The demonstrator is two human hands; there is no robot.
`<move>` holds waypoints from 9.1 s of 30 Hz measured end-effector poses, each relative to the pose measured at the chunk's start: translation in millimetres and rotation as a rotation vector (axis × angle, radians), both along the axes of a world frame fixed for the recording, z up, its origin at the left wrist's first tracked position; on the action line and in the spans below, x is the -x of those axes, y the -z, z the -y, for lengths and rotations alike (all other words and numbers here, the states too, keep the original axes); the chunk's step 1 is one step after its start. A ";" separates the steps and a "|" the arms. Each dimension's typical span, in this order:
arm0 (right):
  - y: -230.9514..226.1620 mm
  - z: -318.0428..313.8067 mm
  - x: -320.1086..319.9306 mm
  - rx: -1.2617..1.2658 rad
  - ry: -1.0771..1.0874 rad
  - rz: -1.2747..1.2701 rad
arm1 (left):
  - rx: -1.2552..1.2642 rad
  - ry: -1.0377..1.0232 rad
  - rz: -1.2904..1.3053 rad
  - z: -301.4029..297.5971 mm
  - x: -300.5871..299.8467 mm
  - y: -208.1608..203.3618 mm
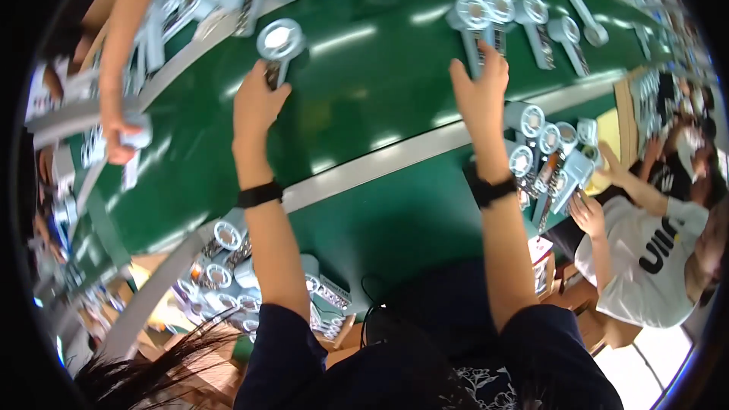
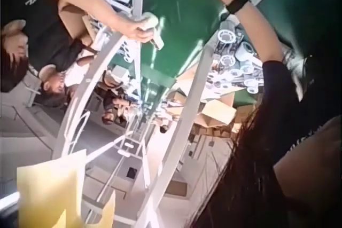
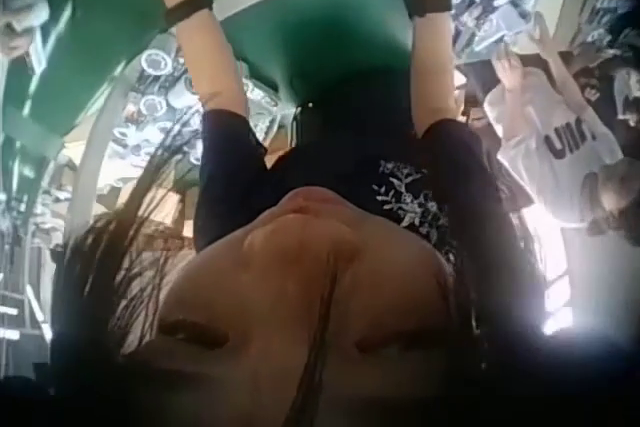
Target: The person picks up handheld fans from an assembly line, presses buttons on the handles to test the fans and digital displays, and then places them back down. This process is repeated multiple times, sometimes testing two fans at once.
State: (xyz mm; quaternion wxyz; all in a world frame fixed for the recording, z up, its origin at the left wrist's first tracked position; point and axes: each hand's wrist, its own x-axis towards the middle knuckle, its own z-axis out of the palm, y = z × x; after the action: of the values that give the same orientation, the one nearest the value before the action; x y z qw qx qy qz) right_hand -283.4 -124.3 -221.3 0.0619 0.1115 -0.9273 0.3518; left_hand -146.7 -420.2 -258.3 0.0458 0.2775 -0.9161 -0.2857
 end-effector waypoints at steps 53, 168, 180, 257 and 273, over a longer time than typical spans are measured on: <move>-24.7 -64.1 75.0 -0.193 -0.034 0.156 | -1.223 -0.680 -0.435 -339.2 -97.1 -167.0; -141.0 -164.4 -112.4 0.886 -0.524 1.075 | -1.133 -0.396 -0.648 -373.9 -72.3 -192.9; -137.2 -198.5 -127.3 0.899 -0.566 0.875 | -1.168 -0.295 -0.665 -404.1 -78.4 -192.4; -179.5 -50.2 -31.1 0.137 -1.032 0.580 | -0.370 -1.080 -0.317 -126.4 -81.9 23.6; 5.5 115.9 -31.9 0.022 -0.817 0.343 | -0.999 -0.995 -0.609 -130.7 -110.8 -12.5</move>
State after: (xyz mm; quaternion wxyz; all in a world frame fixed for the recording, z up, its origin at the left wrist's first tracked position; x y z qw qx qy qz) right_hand -251.6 -240.2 -226.8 -0.2357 0.4081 -0.8002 0.3708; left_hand -35.9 -289.5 -245.7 0.2886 0.5539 -0.3922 -0.6753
